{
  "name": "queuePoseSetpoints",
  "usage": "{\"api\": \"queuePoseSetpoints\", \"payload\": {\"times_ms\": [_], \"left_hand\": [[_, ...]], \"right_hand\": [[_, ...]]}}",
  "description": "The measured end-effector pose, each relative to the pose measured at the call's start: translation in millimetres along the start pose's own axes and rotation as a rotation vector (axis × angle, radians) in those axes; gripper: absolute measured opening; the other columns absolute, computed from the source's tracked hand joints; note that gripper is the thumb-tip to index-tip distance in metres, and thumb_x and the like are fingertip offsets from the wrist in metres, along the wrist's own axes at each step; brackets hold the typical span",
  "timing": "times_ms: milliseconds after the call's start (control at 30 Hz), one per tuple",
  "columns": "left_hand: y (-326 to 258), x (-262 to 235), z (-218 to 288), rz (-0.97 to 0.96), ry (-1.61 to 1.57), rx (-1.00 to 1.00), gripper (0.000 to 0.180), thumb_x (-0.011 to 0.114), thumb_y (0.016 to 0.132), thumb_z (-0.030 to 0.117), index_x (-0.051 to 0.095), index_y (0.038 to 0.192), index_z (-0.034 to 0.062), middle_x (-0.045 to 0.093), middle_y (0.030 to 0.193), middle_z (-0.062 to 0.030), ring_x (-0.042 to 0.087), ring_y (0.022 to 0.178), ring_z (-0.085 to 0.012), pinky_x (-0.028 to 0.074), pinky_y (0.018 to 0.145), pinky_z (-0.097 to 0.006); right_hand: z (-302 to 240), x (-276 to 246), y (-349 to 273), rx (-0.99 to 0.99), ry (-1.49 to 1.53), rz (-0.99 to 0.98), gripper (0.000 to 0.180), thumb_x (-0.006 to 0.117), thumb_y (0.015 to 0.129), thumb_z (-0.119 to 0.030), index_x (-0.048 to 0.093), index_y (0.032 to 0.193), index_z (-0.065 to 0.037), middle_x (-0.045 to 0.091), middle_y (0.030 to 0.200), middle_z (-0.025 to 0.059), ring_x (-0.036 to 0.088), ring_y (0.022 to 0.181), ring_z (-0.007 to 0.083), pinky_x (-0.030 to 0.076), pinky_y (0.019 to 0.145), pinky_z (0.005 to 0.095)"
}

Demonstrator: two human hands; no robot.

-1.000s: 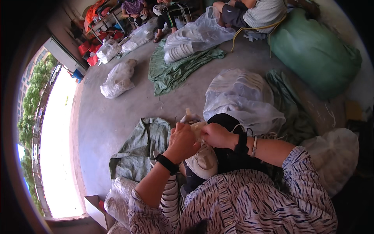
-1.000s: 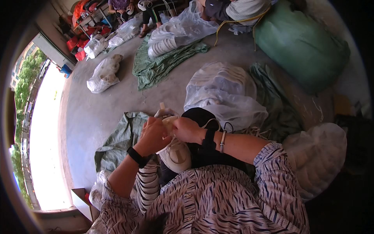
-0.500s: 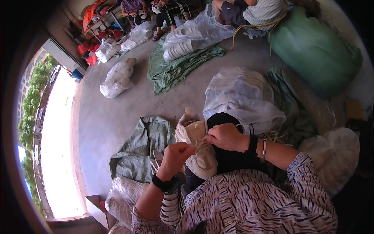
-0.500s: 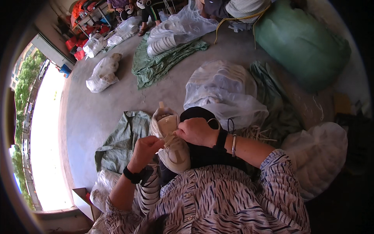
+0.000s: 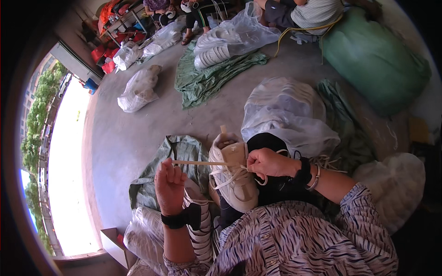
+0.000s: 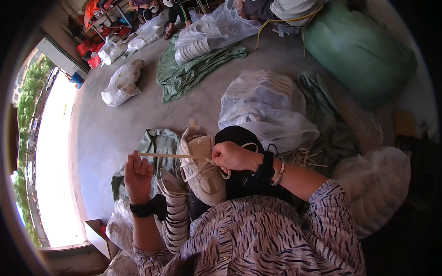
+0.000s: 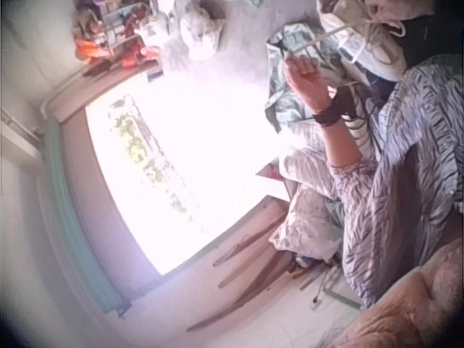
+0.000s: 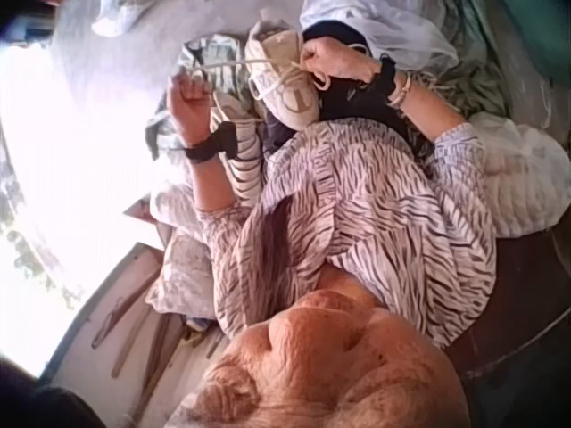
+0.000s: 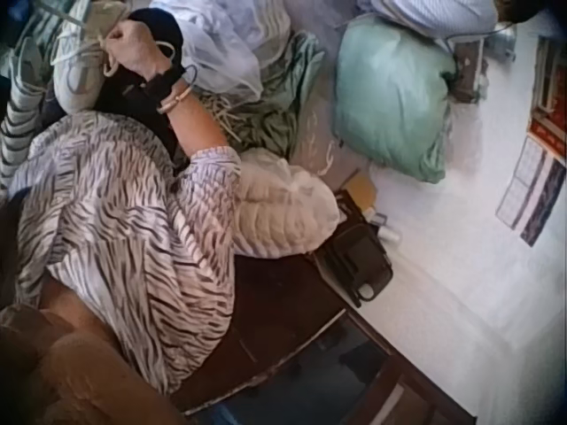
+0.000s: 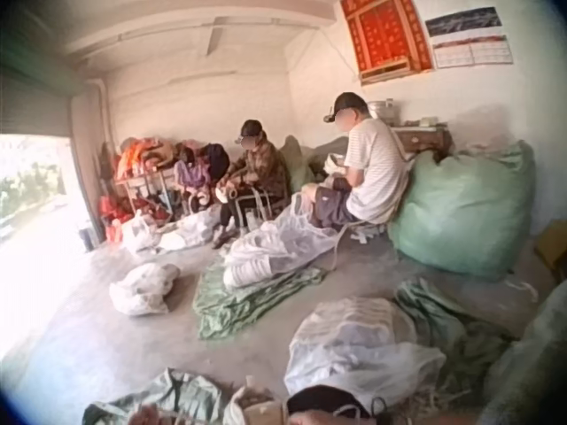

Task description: The recorder is lacing a pair of beige athletic shoes in a factory setting.

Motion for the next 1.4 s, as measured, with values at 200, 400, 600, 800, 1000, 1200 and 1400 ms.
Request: {"api": "queuePoseSetpoints", "payload": {"times_ms": [200,400,600,800,1000,1200,1400], "left_hand": [[-36,-128,106,0.608,0.144,0.443,0.036,0.051,0.094,0.030,0.050,0.124,0.0091,0.059,0.086,0.0024,0.051,0.075,-0.0107,0.046,0.077,-0.028],[-12,-132,100,0.535,-0.038,0.365,0.027,0.050,0.095,0.024,0.056,0.115,0.0073,0.062,0.095,-0.0033,0.059,0.087,-0.0148,0.045,0.089,-0.036],[-32,-217,161,0.637,-0.045,0.472,0.029,0.048,0.095,0.023,0.055,0.113,0.0016,0.055,0.077,-0.0026,0.050,0.060,-0.0106,0.047,0.061,-0.025],[-43,-168,116,0.759,0.393,0.284,0.035,0.047,0.096,0.031,0.058,0.111,0.0022,0.045,0.066,0.0043,0.029,0.049,-0.0017,0.025,0.040,-0.019],[-34,43,-8,-0.241,1.509,0.342,0.028,0.065,0.067,0.006,0.067,0.095,0.0086,0.054,0.087,-0.0070,0.051,0.078,-0.0197,0.043,0.067,-0.030],[-31,49,-42,-0.629,2.018,0.379,0.022,0.070,0.064,0.008,0.064,0.084,0.0125,0.054,0.084,-0.0033,0.052,0.086,-0.0247,0.045,0.071,-0.035],[-14,61,-44,-0.165,1.805,0.576,0.008,0.065,0.073,0.008,0.059,0.078,0.0099,0.052,0.079,-0.0050,0.054,0.074,-0.0245,0.044,0.061,-0.036]], "right_hand": [[-18,-45,-34,0.097,-0.200,-0.249,0.021,0.060,0.086,-0.018,0.065,0.078,0.000,0.065,0.079,0.0064,0.057,0.068,0.0087,0.045,0.060,0.0238],[-35,-47,-17,-0.397,0.857,-0.095,0.045,0.045,0.095,-0.029,0.047,0.055,-0.008,0.060,0.111,0.0261,0.057,0.107,0.0361,0.043,0.095,0.0449],[38,-144,-37,-0.402,1.274,0.413,0.043,0.058,0.089,-0.033,0.046,0.052,-0.014,0.055,0.060,0.0022,0.056,0.066,0.0189,0.047,0.073,0.0377],[122,-218,-117,-0.369,1.370,0.823,0.037,0.066,0.082,-0.039,0.054,0.057,-0.013,0.059,0.064,0.0031,0.057,0.065,0.0170,0.048,0.070,0.0342],[60,-139,-61,-0.145,0.936,0.406,0.028,0.061,0.087,-0.031,0.065,0.098,-0.005,0.064,0.085,0.0044,0.053,0.059,0.0082,0.043,0.054,0.0220],[3,-73,-30,-0.159,0.269,0.186,0.025,0.059,0.086,-0.014,0.062,0.107,-0.001,0.064,0.095,0.0059,0.054,0.056,0.0070,0.044,0.052,0.0206],[-5,-29,-12,-0.196,-0.165,0.033,0.027,0.060,0.082,-0.004,0.060,0.108,-0.001,0.060,0.086,0.0082,0.060,0.063,0.0151,0.049,0.061,0.0259]]}}
Point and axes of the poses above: each hand's wrist, its own y-axis towards the middle knuckle, its own x-axis out of the palm, z = x × y, the point moved 4 cm from there along y, towards the middle knuckle
